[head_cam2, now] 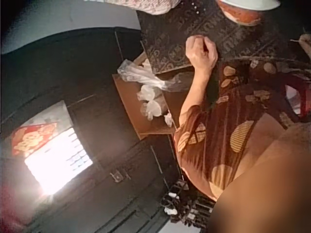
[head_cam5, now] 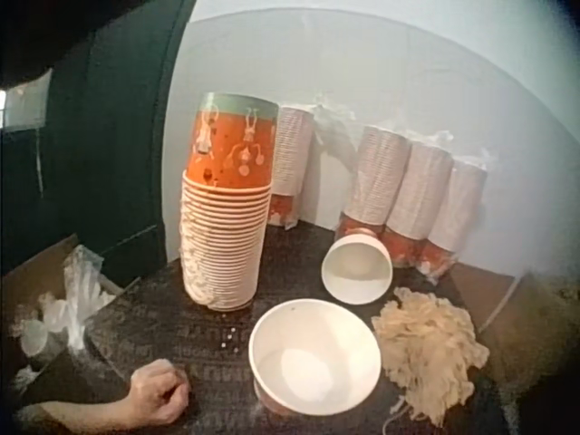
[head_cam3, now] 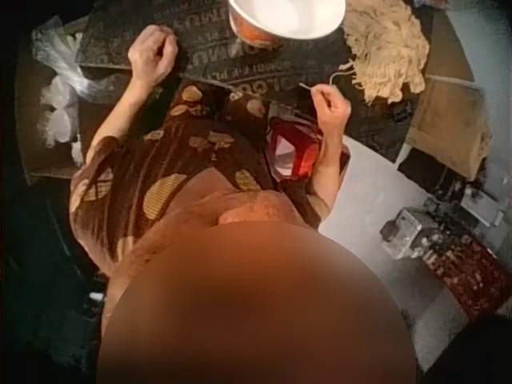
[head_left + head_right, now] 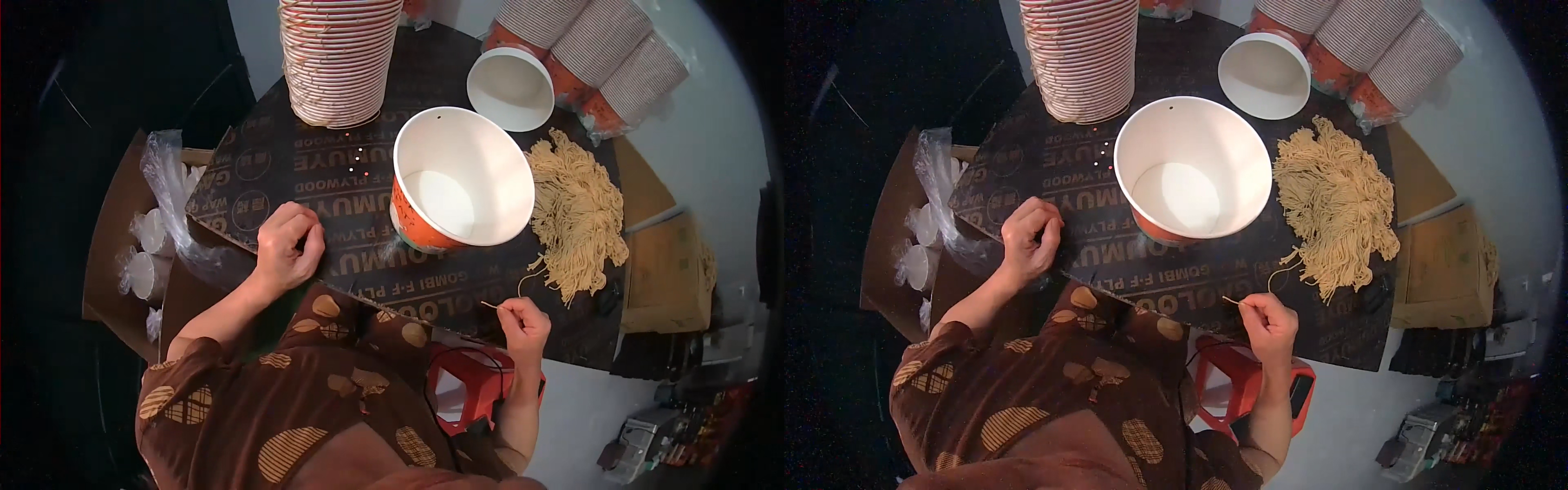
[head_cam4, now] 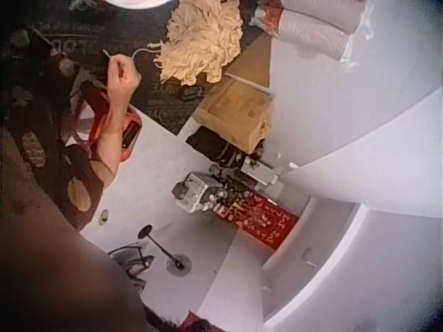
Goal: Attaching handles to paper buckets by threading and tying string through pre-drilled holes.
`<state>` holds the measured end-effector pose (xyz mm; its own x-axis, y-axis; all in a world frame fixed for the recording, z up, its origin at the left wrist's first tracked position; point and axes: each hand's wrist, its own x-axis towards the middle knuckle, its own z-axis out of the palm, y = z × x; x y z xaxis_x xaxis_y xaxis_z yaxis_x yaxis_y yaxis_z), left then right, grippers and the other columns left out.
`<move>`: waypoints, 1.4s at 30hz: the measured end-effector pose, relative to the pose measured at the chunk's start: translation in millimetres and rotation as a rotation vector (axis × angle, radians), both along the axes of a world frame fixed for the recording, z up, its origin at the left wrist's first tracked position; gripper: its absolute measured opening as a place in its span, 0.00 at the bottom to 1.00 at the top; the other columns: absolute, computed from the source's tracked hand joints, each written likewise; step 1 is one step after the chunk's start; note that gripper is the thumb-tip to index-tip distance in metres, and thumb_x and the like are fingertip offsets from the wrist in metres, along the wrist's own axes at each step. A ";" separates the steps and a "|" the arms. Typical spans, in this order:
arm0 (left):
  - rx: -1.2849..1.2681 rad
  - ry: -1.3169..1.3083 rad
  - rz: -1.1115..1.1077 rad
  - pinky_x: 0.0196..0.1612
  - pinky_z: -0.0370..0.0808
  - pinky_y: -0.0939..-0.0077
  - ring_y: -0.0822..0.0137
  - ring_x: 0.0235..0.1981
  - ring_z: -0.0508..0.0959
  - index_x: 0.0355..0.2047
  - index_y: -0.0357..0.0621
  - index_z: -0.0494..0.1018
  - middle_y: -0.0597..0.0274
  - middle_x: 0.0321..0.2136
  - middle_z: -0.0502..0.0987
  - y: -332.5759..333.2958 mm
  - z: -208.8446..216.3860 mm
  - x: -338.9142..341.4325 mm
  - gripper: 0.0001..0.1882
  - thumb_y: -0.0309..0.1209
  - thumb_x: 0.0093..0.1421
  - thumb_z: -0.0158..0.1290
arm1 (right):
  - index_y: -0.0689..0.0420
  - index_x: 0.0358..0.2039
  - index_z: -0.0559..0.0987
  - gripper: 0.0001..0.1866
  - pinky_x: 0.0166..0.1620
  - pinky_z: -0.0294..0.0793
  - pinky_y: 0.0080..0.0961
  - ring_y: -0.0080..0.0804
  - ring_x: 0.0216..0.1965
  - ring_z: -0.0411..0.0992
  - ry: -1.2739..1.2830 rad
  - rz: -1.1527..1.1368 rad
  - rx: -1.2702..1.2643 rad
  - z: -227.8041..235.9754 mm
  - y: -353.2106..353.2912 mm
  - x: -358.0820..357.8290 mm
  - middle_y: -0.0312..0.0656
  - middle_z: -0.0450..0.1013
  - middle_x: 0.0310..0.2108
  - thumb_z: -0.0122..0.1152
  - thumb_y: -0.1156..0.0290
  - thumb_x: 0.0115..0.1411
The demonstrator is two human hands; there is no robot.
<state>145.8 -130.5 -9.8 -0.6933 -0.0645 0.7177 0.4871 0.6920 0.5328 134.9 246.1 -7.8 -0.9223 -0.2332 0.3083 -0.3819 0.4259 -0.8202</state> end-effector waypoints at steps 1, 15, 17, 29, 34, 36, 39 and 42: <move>0.003 0.001 -0.002 0.24 0.68 0.70 0.57 0.23 0.73 0.21 0.34 0.69 0.54 0.22 0.73 0.2 0.1 0.0 0.05 0.13 0.46 0.53 | 0.61 0.27 0.76 0.04 0.21 0.56 0.12 0.10 0.17 0.60 0.005 0.002 0.006 0.1 0.4 -0.2 0.29 0.64 0.15 0.61 0.83 0.54; -0.024 0.028 0.043 0.23 0.68 0.74 0.60 0.21 0.73 0.21 0.33 0.70 0.54 0.22 0.72 1.0 0.8 -1.1 0.04 0.14 0.48 0.53 | 0.61 0.27 0.76 0.03 0.21 0.56 0.12 0.10 0.17 0.59 -0.034 0.037 -0.004 2.4 -3.8 -2.3 0.28 0.64 0.15 0.62 0.81 0.55; -0.015 0.029 0.052 0.23 0.68 0.74 0.60 0.21 0.72 0.21 0.33 0.70 0.54 0.22 0.72 0.9 1.4 -1.0 0.04 0.14 0.48 0.53 | 0.61 0.27 0.76 0.03 0.21 0.56 0.12 0.10 0.17 0.59 -0.028 0.029 -0.015 2.5 -3.5 -2.3 0.27 0.64 0.15 0.62 0.82 0.55; -0.312 0.180 -0.107 0.51 0.66 0.57 0.49 0.47 0.70 0.41 0.39 0.70 0.50 0.45 0.71 57.5 78.7 -12.0 0.22 0.22 0.43 0.61 | 0.62 0.28 0.74 0.04 0.25 0.57 0.10 0.10 0.22 0.58 0.198 -0.183 -0.338 17.8 -48.3 8.8 0.28 0.65 0.22 0.60 0.81 0.58; -0.437 0.165 -0.161 0.59 0.55 0.42 0.51 0.49 0.71 0.35 0.40 0.71 0.55 0.39 0.73 85.7 88.4 -31.5 0.16 0.27 0.46 0.62 | 0.61 0.28 0.73 0.07 0.19 0.57 0.13 0.14 0.16 0.59 0.600 -0.215 -0.239 26.1 -68.0 -4.2 0.35 0.66 0.20 0.61 0.85 0.53; -0.435 0.197 -0.190 0.61 0.50 0.38 0.56 0.46 0.73 0.26 0.41 0.72 0.61 0.29 0.75 95.0 83.4 -39.4 0.08 0.26 0.48 0.61 | 0.60 0.27 0.72 0.07 0.18 0.58 0.15 0.17 0.14 0.59 0.647 -0.227 -0.259 28.2 -73.3 -6.0 0.36 0.66 0.19 0.61 0.86 0.52; -0.413 0.145 -0.213 0.62 0.48 0.37 0.58 0.43 0.75 0.27 0.41 0.72 0.60 0.29 0.75 100.0 83.6 -37.9 0.08 0.26 0.49 0.61 | 0.61 0.27 0.71 0.08 0.18 0.58 0.15 0.16 0.15 0.60 0.637 -0.165 -0.243 31.2 -75.4 -10.8 0.35 0.64 0.18 0.60 0.87 0.52; -0.408 0.112 -0.224 0.62 0.47 0.37 0.60 0.41 0.76 0.26 0.42 0.73 0.60 0.29 0.76 99.5 83.0 -36.0 0.07 0.26 0.48 0.61 | 0.61 0.28 0.71 0.08 0.19 0.58 0.15 0.16 0.16 0.59 0.561 -0.111 -0.319 30.3 -81.0 -11.1 0.34 0.63 0.17 0.59 0.87 0.53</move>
